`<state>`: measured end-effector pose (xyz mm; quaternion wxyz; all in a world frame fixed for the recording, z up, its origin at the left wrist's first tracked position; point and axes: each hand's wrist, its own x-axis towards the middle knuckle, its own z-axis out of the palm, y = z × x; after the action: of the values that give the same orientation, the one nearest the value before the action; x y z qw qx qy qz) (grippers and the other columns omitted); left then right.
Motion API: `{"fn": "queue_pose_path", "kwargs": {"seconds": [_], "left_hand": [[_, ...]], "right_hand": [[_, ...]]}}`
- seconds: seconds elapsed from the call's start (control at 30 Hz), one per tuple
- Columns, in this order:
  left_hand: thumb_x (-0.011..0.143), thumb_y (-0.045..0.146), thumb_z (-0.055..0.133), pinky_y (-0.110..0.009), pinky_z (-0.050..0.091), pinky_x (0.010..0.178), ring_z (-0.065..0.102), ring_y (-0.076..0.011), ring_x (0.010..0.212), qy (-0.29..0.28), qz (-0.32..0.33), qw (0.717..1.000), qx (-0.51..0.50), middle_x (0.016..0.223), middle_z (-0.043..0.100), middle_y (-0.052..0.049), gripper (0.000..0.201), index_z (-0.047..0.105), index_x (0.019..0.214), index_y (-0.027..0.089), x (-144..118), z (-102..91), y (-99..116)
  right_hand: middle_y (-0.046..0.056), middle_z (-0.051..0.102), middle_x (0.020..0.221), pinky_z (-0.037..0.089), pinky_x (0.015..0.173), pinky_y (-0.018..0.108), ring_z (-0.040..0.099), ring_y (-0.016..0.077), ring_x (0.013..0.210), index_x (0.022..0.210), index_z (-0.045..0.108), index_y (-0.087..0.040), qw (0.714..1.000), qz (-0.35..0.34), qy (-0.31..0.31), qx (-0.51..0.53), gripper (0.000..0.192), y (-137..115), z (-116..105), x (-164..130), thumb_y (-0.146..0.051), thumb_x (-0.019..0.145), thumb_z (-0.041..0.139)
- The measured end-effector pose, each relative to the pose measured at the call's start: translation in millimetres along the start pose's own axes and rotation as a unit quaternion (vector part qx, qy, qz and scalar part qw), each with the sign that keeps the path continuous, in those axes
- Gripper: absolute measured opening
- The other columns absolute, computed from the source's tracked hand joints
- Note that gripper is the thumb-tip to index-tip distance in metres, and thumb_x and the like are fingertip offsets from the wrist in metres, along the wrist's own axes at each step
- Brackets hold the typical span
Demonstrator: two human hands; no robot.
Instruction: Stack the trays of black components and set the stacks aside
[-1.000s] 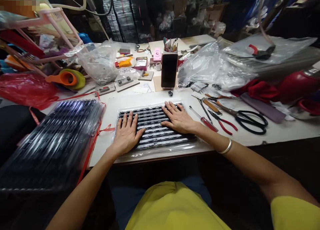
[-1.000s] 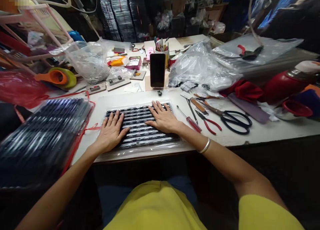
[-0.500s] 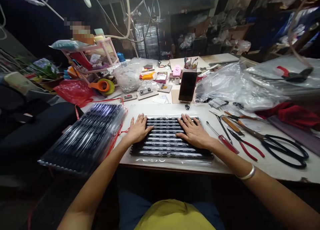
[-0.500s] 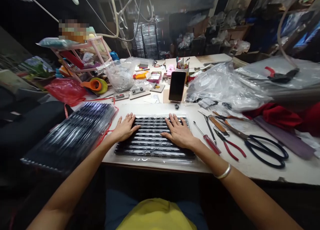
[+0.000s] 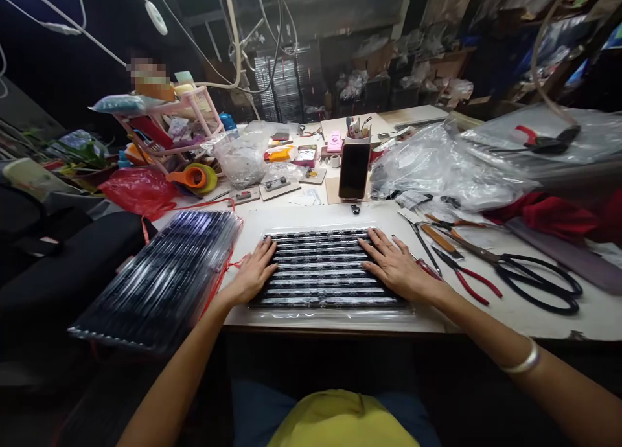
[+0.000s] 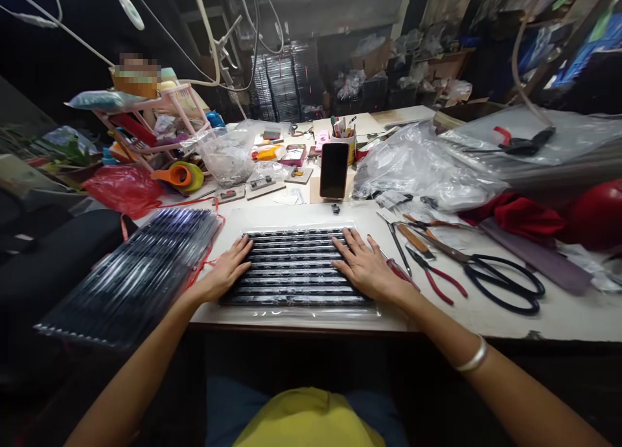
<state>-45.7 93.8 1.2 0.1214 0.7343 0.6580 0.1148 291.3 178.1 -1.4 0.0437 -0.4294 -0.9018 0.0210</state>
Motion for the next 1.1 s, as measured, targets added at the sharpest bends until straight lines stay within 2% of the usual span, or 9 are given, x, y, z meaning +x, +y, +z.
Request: {"fn": "queue_pose_path", "kwargs": {"seconds": [0.1, 0.2, 0.27, 0.43, 0.6, 0.7, 0.8, 0.93, 1.1], "left_hand": [[0.094, 0.041, 0.027, -0.049, 0.022, 0.11, 0.016, -0.023, 0.141, 0.027, -0.002, 0.998, -0.059, 0.153, 0.018, -0.011, 0.055, 0.023, 0.145, 0.02, -22.1, 7.2, -15.3], [0.094, 0.037, 0.031, -0.048, 0.021, 0.112, 0.02, -0.023, 0.14, 0.113, -0.026, 0.991, -0.065, 0.153, 0.02, -0.012, 0.055, 0.026, 0.144, 0.017, -29.5, 22.1, -7.3], [0.093, 0.036, 0.033, -0.048, 0.02, 0.113, 0.021, -0.0235, 0.14, 0.157, -0.044, 0.985, -0.065, 0.152, 0.022, -0.013, 0.055, 0.029, 0.143, 0.015, -29.0, 29.0, 2.2], [0.092, 0.035, 0.036, -0.042, 0.023, 0.113, 0.029, -0.0195, 0.137, 0.184, -0.045, 0.97, -0.15, 0.148, 0.032, -0.011, 0.05, 0.039, 0.139, 0.017, -33.8, 25.4, 10.0], [0.092, 0.034, 0.035, -0.043, 0.023, 0.113, 0.027, -0.019, 0.137, 0.099, -0.026, 0.98, -0.172, 0.149, 0.03, -0.01, 0.05, 0.039, 0.139, 0.015, -69.8, 5.6, 3.1], [0.092, 0.022, 0.031, -0.041, 0.024, 0.113, 0.026, -0.017, 0.138, 0.021, 0.016, 0.989, -0.149, 0.15, 0.027, -0.004, 0.049, 0.034, 0.141, 0.023, -102.2, -5.4, 0.5], [0.086, 0.007, 0.029, -0.043, 0.022, 0.113, 0.023, -0.0165, 0.139, -0.002, 0.061, 0.995, -0.077, 0.152, 0.023, -0.001, 0.062, 0.027, 0.144, 0.028, -128.3, -5.5, 0.3], [0.085, 0.008, 0.037, -0.049, 0.022, 0.112, 0.021, -0.0217, 0.139, 0.072, 0.099, 0.992, 0.017, 0.151, 0.027, -0.006, 0.066, 0.019, 0.146, 0.027, -140.2, 18.8, -2.0], [0.093, 0.016, 0.033, -0.048, 0.029, 0.109, 0.034, -0.0217, 0.134, 0.222, 0.109, 0.969, 0.009, 0.143, 0.042, -0.01, 0.051, 0.03, 0.142, 0.027, -136.7, 47.9, -7.3]], "right_hand": [[0.017, 0.026, 0.148, 0.02, 0.11, 0.05, 0.02, 0.0273, 0.138, 0.139, 0.038, -0.009, 0.998, 0.035, 0.038, -0.047, 0.054, -5.2, 5.9, -11.0, -0.038, 0.095, 0.026], [0.024, 0.036, 0.142, 0.024, 0.108, 0.05, 0.029, 0.0324, 0.135, 0.133, 0.045, -0.001, 0.991, 0.082, 0.063, -0.082, 0.05, -21.5, 10.2, -10.1, -0.025, 0.093, 0.027], [0.023, 0.035, 0.143, 0.028, 0.105, 0.049, 0.028, 0.0339, 0.135, 0.133, 0.045, -0.001, 0.99, 0.095, 0.079, -0.072, 0.049, -29.2, 11.2, -7.4, -0.024, 0.093, 0.027], [0.018, 0.033, 0.146, 0.033, 0.103, 0.051, 0.024, 0.0334, 0.137, 0.134, 0.046, -0.007, 0.991, 0.1, 0.086, 0.035, 0.049, -23.1, 8.6, -11.3, -0.028, 0.093, 0.028], [0.01, 0.032, 0.148, 0.028, 0.111, 0.045, 0.021, 0.0222, 0.138, 0.138, 0.042, -0.014, 0.981, -0.018, 0.071, 0.18, 0.049, 2.5, 1.7, -51.5, -0.028, 0.094, 0.026], [0.004, 0.028, 0.15, 0.028, 0.111, 0.044, 0.024, 0.0209, 0.137, 0.143, 0.035, -0.022, 0.975, -0.072, 0.037, 0.205, 0.051, 16.8, -2.3, -89.4, -0.025, 0.092, 0.029], [0.0, 0.024, 0.151, 0.029, 0.111, 0.043, 0.025, 0.0215, 0.136, 0.146, 0.026, -0.03, 0.973, -0.127, 0.017, 0.191, 0.059, 25.3, -5.2, -122.2, -0.02, 0.088, 0.033], [-0.001, 0.033, 0.147, 0.037, 0.107, 0.041, 0.033, 0.0217, 0.133, 0.145, 0.024, -0.037, 0.974, -0.173, 0.051, 0.14, 0.065, 24.8, -1.1, -140.5, -0.018, 0.085, 0.04], [-0.002, 0.033, 0.147, 0.038, 0.104, 0.049, 0.034, 0.0224, 0.133, 0.143, 0.021, -0.044, 0.957, -0.187, 0.149, 0.163, 0.064, 20.6, 14.6, -132.4, -0.017, 0.089, 0.042]]}}
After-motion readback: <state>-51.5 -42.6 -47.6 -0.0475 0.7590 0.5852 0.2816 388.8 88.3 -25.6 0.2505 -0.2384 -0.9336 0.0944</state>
